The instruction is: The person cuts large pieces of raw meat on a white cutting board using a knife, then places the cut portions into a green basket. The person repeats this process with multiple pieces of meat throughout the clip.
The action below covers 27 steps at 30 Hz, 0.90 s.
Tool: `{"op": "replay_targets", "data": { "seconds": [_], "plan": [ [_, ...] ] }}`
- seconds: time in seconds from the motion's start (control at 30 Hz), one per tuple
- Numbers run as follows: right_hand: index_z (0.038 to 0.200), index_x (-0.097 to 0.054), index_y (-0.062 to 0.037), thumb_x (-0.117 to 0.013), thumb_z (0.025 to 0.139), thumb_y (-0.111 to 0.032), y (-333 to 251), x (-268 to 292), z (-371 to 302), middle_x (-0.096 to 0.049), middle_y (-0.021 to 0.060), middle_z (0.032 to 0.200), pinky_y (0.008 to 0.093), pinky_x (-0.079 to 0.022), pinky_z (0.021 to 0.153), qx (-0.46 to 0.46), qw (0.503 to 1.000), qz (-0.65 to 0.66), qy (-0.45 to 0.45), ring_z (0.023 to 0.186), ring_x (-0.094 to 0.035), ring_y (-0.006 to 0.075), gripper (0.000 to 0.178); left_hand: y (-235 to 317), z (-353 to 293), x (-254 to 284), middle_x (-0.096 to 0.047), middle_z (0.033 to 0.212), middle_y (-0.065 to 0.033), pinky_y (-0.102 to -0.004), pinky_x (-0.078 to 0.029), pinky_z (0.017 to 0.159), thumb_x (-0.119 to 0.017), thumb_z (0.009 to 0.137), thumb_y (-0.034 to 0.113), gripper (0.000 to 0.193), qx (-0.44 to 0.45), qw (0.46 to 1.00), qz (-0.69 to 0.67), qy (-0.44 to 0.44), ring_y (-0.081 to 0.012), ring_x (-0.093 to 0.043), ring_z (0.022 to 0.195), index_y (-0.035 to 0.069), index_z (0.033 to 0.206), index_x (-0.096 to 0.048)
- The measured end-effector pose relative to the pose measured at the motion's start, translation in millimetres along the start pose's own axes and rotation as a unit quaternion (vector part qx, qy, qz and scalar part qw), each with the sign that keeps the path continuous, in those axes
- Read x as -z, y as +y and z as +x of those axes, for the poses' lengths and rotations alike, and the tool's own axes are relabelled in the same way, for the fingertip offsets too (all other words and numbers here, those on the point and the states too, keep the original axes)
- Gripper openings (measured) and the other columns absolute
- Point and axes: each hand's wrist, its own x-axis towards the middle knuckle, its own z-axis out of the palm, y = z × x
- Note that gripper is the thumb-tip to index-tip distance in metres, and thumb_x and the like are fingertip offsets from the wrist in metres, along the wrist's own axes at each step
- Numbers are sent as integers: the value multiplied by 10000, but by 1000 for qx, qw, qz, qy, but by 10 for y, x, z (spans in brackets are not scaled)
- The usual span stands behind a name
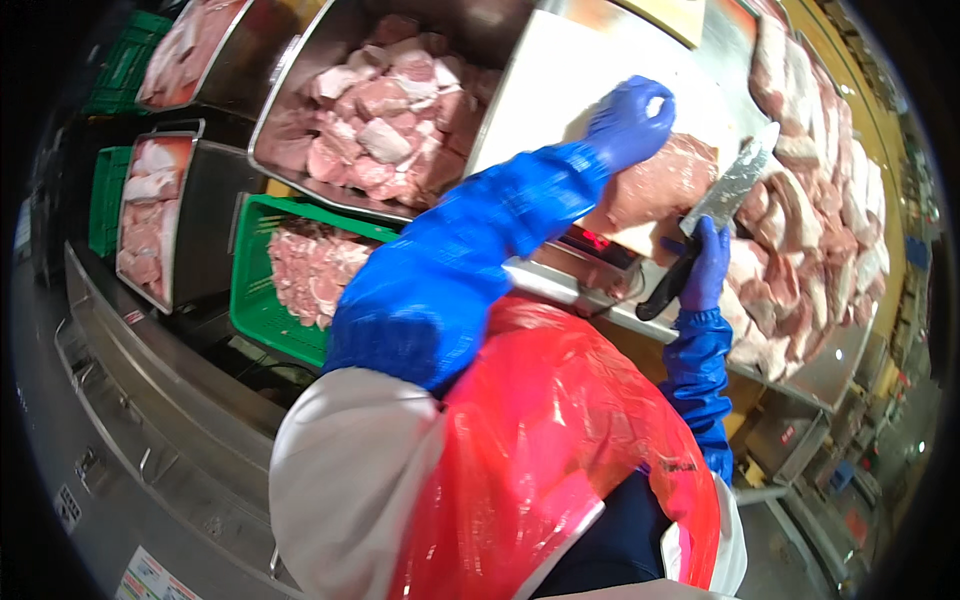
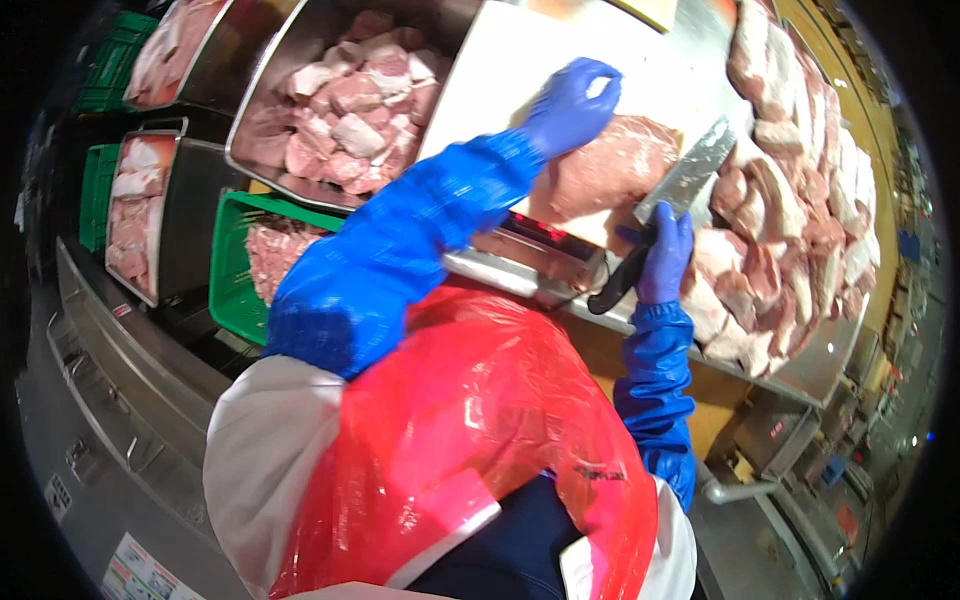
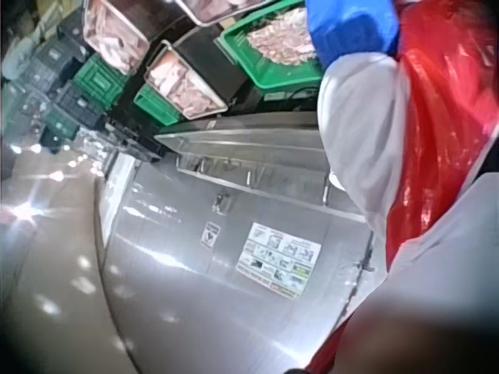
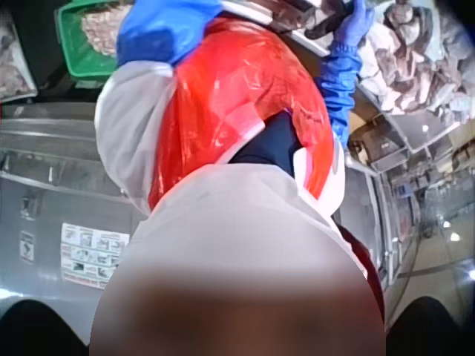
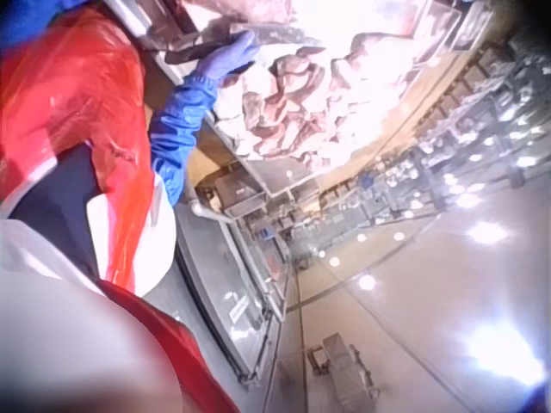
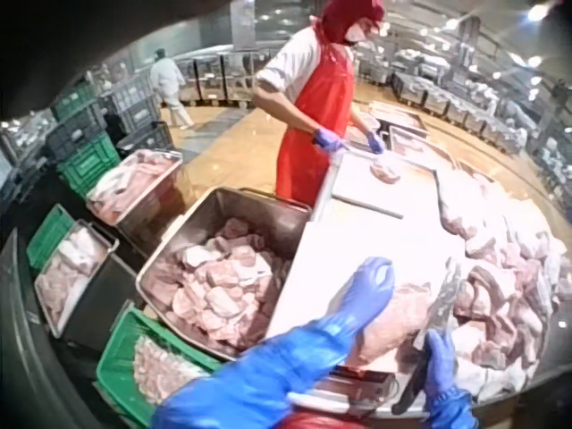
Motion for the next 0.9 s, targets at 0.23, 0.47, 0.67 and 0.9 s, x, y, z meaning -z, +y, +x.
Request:
{"op": "replay_targets", "data": {
  "seconds": [0.23,0.47,0.67,0.9],
  "plan": [
    [1196,-534,-50,-567,1010,-164,-308,-50,-280,-635,62,849,255,-442,475,6,982,-95,-161,542,-570,133,220,305,-1791,544,-393,1472,-237,-530,-348,1121,-695,857,225,618,-133,955,229,-137,-448,-402,1342,97,1423,-481],
    [1096,-629,-73,-575,987,-237,-495,51,569,-630,3,906,270,-437,751,90,980,-164,-73,807,-562,119,204,248,-1544,137,-214,1545,-348,-547,-307,1139,-750,828,351,871,-20,998,45,40,-547,-312,1382,21,1508,-318],
    [1086,-638,-86,-620,940,-334,-196,139,972,-626,-3,846,272,-474,650,23,995,-83,-48,715,-596,137,287,23,-963,-74,-221,1491,-431,-549,-260,1168,-586,892,189,688,-48,998,33,12,-573,-255,1399,-36,1484,-317],
    [1136,-597,-70,-580,992,-217,-286,74,-126,-632,51,918,282,-519,596,0,988,-151,-42,709,-611,122,206,158,-1527,768,-598,1329,-182,-461,-465,1022,-639,858,108,351,-139,981,110,-80,-363,-584,1197,45,1204,-646]
  ]
}}
